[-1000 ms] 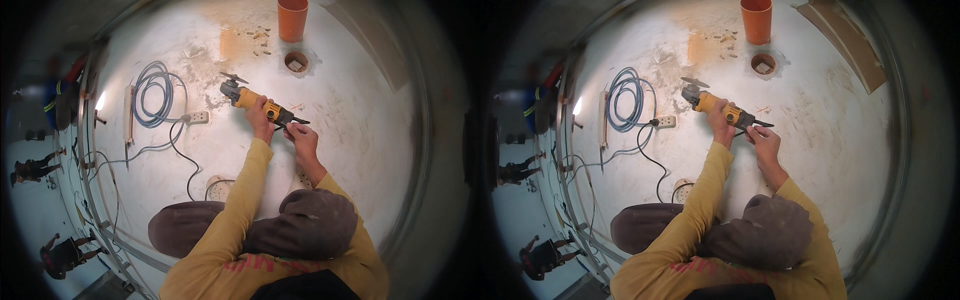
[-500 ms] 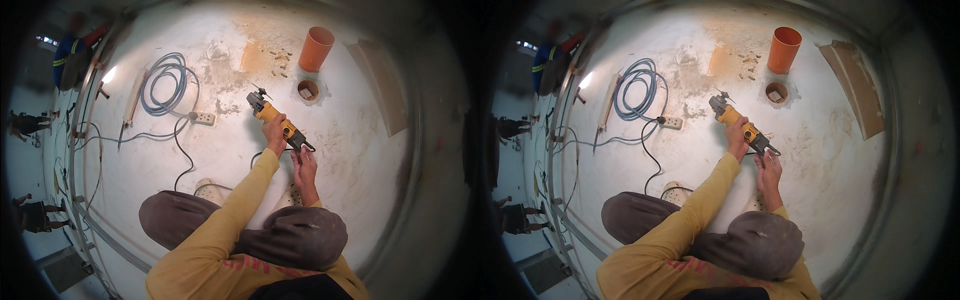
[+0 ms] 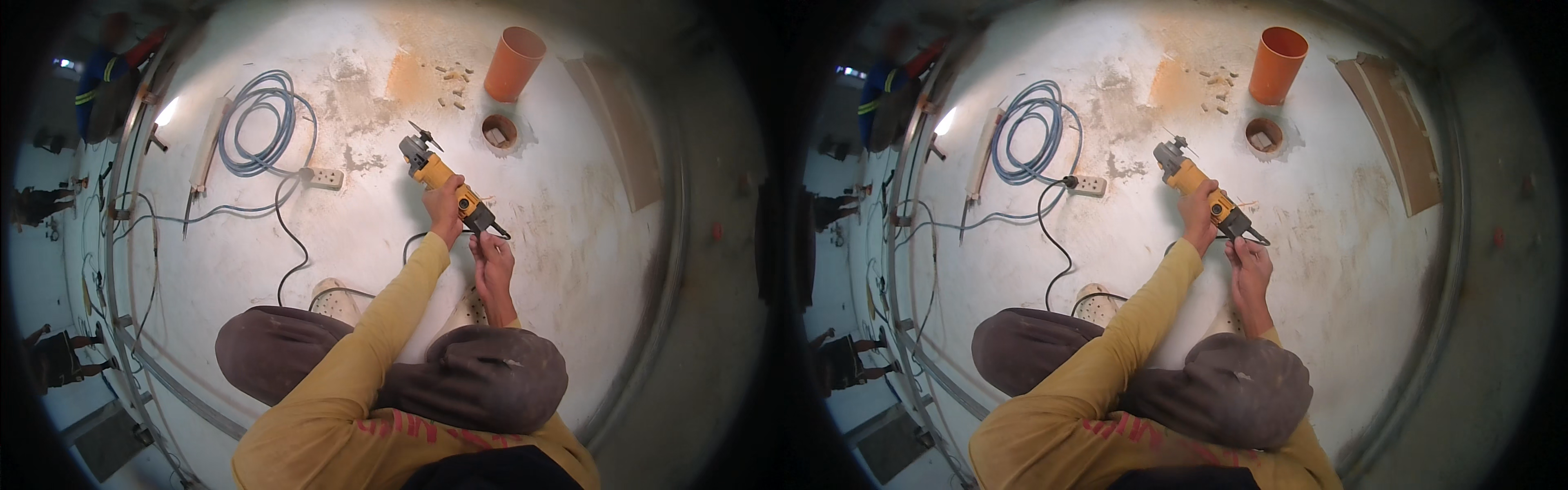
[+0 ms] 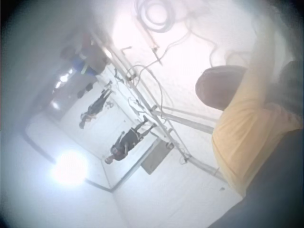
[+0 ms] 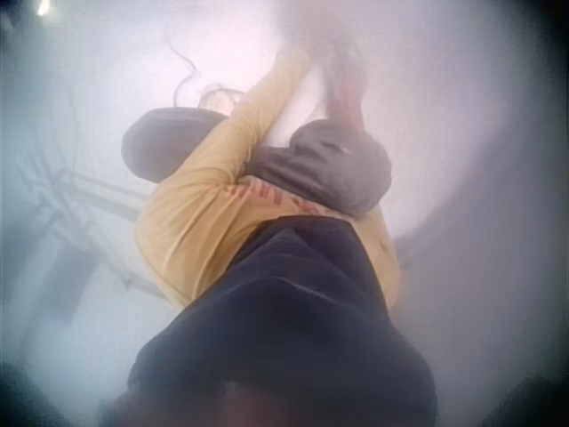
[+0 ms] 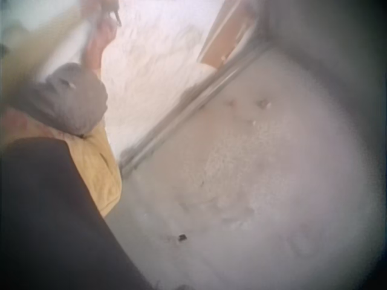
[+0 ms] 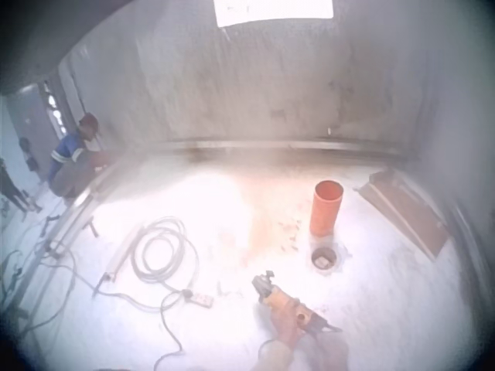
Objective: The person sits on the floor and handles an angle grinder, adjusting its disc and positioning it for use. They plug the grinder into a power strip and prepare to operate it while another person welds nearby.
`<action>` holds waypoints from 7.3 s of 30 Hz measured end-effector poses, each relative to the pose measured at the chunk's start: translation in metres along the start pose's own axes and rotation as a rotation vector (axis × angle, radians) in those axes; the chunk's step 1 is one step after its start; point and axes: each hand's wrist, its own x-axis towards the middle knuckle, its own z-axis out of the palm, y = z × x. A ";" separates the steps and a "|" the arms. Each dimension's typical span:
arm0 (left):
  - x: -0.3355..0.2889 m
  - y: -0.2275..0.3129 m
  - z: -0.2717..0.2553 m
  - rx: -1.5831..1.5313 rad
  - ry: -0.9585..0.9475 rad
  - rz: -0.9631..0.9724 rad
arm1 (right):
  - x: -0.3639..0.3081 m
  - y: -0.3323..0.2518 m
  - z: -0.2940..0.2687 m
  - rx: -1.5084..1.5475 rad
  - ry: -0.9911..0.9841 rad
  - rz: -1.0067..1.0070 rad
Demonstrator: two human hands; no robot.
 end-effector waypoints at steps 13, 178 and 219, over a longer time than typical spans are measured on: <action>-0.017 0.022 -0.002 -0.049 -0.103 -0.092 | -0.009 0.000 -0.002 -0.019 -0.109 -0.037; -0.640 0.463 -0.052 -0.072 0.601 -0.048 | -0.320 -0.441 0.348 -2.455 -0.813 0.204; -0.539 1.100 -0.282 -0.290 0.850 0.873 | -0.794 -0.025 0.977 -1.541 -2.000 -0.079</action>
